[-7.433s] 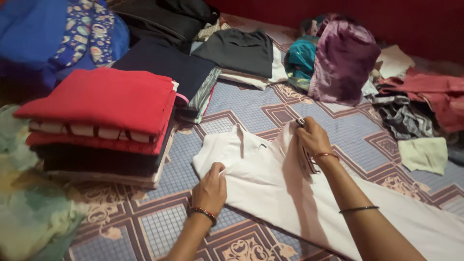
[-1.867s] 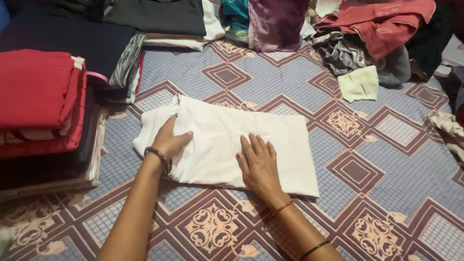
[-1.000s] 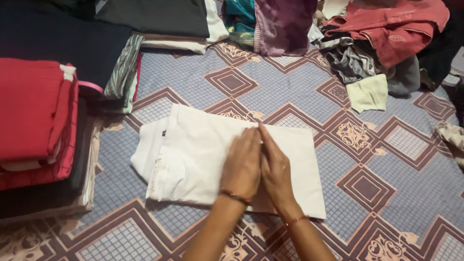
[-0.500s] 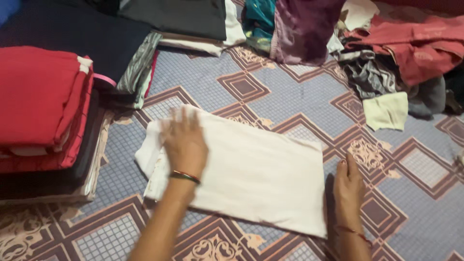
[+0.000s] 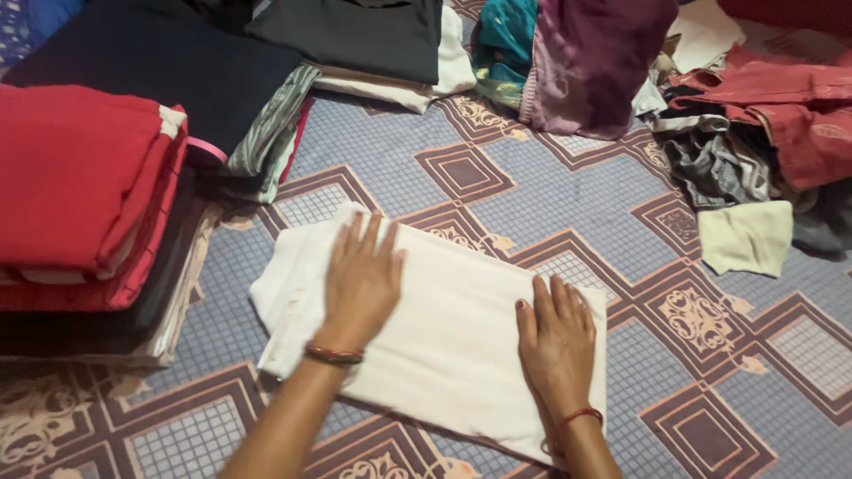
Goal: The person folds a red shirt and a white shirt on a bed by smoothing the fabric and folding the sleeves and body inward. The person places the folded shirts onto a stack of folded laundry.
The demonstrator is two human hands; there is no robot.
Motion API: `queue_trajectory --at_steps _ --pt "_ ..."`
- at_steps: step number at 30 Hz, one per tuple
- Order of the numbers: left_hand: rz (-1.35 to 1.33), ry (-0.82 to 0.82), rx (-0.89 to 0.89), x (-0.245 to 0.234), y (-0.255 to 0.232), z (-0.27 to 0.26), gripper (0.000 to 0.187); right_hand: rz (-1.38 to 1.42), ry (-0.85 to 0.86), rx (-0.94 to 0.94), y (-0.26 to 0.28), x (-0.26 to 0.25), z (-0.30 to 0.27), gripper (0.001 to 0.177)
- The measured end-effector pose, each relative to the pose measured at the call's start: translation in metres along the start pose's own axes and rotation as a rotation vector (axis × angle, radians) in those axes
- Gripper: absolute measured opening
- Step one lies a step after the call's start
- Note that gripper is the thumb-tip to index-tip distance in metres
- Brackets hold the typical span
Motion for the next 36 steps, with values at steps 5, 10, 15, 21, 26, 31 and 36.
queue_trajectory --at_steps 5,10,15,21,26,31,36 --pt "0.094 0.065 0.011 -0.007 -0.028 -0.019 0.049 0.074 -0.027 -0.052 0.040 0.012 -0.033 0.049" --pt "-0.147 0.109 0.132 -0.019 -0.070 -0.075 0.050 0.058 0.002 -0.228 0.072 0.003 -0.077 0.051" --pt "0.058 0.046 0.080 -0.077 -0.009 -0.100 0.052 -0.020 0.039 -0.142 0.044 -0.017 -0.067 0.050" --pt "-0.129 0.100 0.335 -0.109 -0.025 -0.105 0.066 0.231 0.234 -0.271 0.010 -0.061 -0.095 0.065" --pt "-0.189 0.330 0.515 -0.093 -0.032 -0.127 0.066 -0.107 0.174 -0.335 -0.015 -0.091 -0.134 0.059" --pt "-0.006 0.250 0.480 -0.076 -0.016 -0.112 0.064 -0.041 0.035 -0.257 -0.015 -0.090 -0.131 0.055" --pt "0.041 0.299 0.470 -0.083 0.004 -0.089 0.054 -0.194 -0.144 -0.350 -0.033 -0.096 -0.090 0.031"
Point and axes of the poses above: each hand's wrist, its own z-axis towards the middle knuckle, its own x-axis out of the palm, y = z × x, the point moved 3 cm from there along z, towards the middle knuckle, and after that the axes turned 12 degrees about x, right-handed, at the moved point
